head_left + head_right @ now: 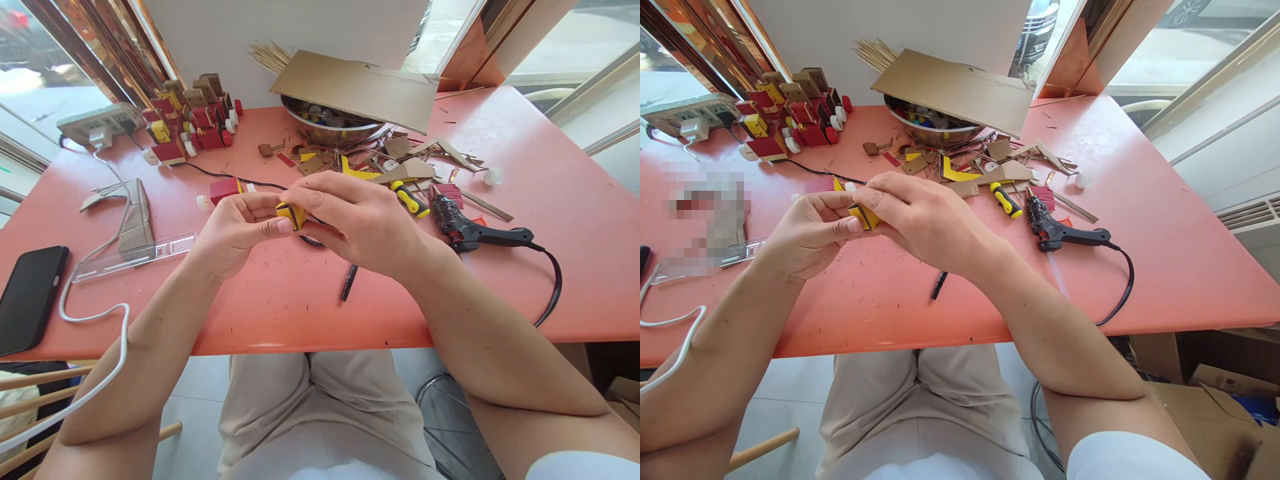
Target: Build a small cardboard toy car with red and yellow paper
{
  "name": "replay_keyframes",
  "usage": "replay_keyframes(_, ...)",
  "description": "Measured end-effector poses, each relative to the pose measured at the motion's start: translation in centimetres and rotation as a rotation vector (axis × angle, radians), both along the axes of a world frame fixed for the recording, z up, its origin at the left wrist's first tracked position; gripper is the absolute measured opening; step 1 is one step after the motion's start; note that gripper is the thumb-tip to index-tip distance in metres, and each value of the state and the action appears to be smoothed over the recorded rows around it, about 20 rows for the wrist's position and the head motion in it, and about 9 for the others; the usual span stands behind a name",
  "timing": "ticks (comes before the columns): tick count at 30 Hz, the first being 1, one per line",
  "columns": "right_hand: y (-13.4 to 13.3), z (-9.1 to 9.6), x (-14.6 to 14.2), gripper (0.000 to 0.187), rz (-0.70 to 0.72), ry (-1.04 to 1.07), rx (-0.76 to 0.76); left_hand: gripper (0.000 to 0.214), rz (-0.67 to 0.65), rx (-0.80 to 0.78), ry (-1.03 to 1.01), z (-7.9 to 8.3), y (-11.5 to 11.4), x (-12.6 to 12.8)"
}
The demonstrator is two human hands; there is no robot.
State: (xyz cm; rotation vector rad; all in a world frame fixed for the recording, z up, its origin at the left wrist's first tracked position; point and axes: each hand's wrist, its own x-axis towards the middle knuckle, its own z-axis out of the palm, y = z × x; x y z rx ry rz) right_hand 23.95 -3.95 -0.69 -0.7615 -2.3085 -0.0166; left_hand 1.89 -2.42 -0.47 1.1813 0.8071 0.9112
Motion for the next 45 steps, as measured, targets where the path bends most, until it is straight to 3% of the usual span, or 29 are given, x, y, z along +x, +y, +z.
replay_keyframes(13, 0.3, -0.3, -0.1, 0.031, 0.033, 0.021, 0.104, 0.048, 0.045, 0.112, 0.014, 0.0, -0.5, 0.6)
replay_keyframes(20, 0.5, -0.3, 0.2, 0.030, 0.071, 0.065, 0.228, 0.047, 0.092, 0.086, -0.113, 0.1, -1.5, 1.2)
replay_keyframes(30, 0.0, -0.7, -0.4, 0.038, 0.018, 0.153, 0.337, 0.046, 0.191, 0.125, -0.259, -0.4, -2.3, 2.3)
replay_keyframes(36, 0.2, -0.9, -0.5, 0.042, 0.054, 0.200, 0.290, 0.049, 0.165, 0.089, -0.203, -0.5, -2.0, 2.1)
replay_keyframes(45, 0.0, -0.8, -0.5, 0.036, -0.028, 0.105, 0.206, 0.048, 0.086, 0.045, -0.165, -0.3, -1.6, 1.9)
